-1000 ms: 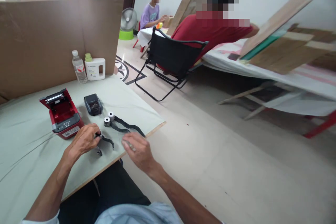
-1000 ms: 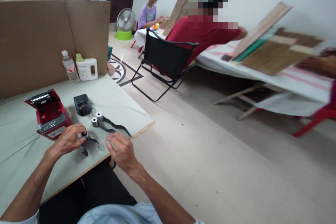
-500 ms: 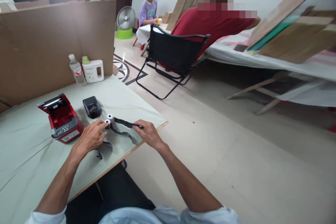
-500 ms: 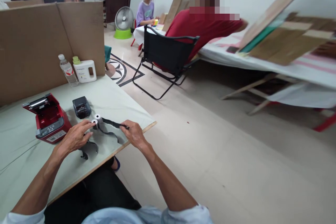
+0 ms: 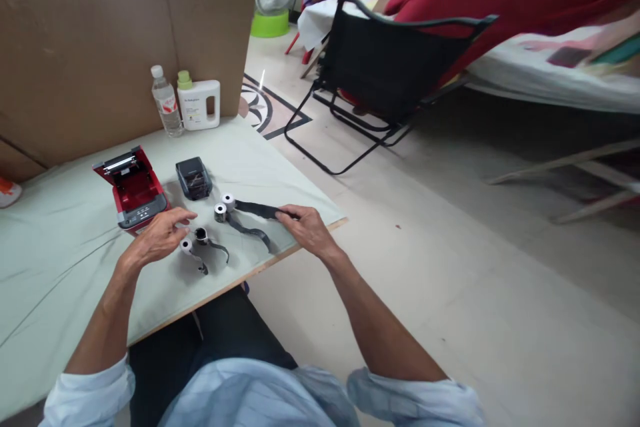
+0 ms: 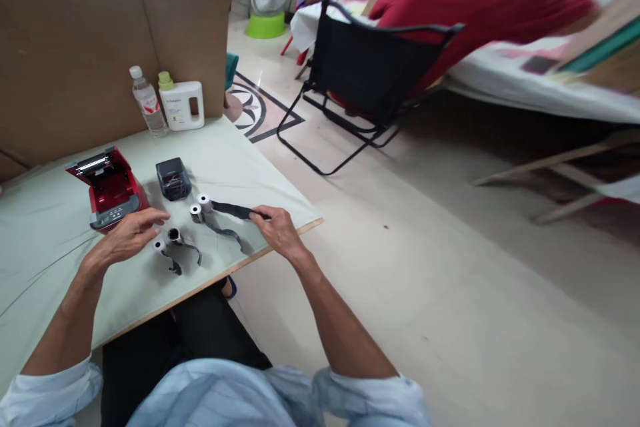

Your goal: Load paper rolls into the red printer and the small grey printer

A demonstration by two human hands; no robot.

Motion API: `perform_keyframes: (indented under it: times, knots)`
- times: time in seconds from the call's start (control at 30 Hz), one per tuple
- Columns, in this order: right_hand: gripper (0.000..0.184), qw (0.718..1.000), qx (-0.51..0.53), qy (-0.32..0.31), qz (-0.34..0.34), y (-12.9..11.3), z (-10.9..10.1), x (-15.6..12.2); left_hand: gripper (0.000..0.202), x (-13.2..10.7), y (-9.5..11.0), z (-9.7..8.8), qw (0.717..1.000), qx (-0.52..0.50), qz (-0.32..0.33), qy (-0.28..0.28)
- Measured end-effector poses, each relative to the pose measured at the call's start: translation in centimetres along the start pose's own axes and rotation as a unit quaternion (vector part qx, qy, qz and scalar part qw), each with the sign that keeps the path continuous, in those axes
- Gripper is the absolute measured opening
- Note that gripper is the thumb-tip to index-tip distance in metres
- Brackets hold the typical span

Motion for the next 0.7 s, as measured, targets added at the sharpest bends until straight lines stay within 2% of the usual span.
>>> perform_keyframes:
  times: [0.1, 0.23, 0.53, 0.7]
  knots:
    - [0.034, 1.0, -0.007, -0.015, -0.002, -0.1, -0.3, 0.1, 0.04, -1.5, -0.5, 1.1, 0.999, -0.01, -0.025, -0.038]
    - [0.034, 0.999, -0.013, -0.036, 0.008, -0.9, -0.5, 0.7, 0.03, -2.4, -1.1, 2.3, 0.998, -0.016, -0.036, -0.048]
    - [0.03, 0.992, -0.075, -0.08, -0.056, -5.4, -0.3, 2.8, 0.033, -3.0, -1.2, 2.5, 0.999, -0.021, -0.046, -0.005]
    - [0.025, 0.981, -0.14, -0.097, -0.097, -7.7, 0.7, 4.9, 0.032, -2.2, -0.1, 1.8, 0.998, 0.015, -0.011, 0.064]
Point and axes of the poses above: each hand's wrist, its own x-axis towards the middle knuckle, its own z-axis out of the palm, y = z × x, the point moved 1 cm from there along x, towards the middle knuckle, and after that the axes turned 9 degrees about x, right-handed, at the moved point
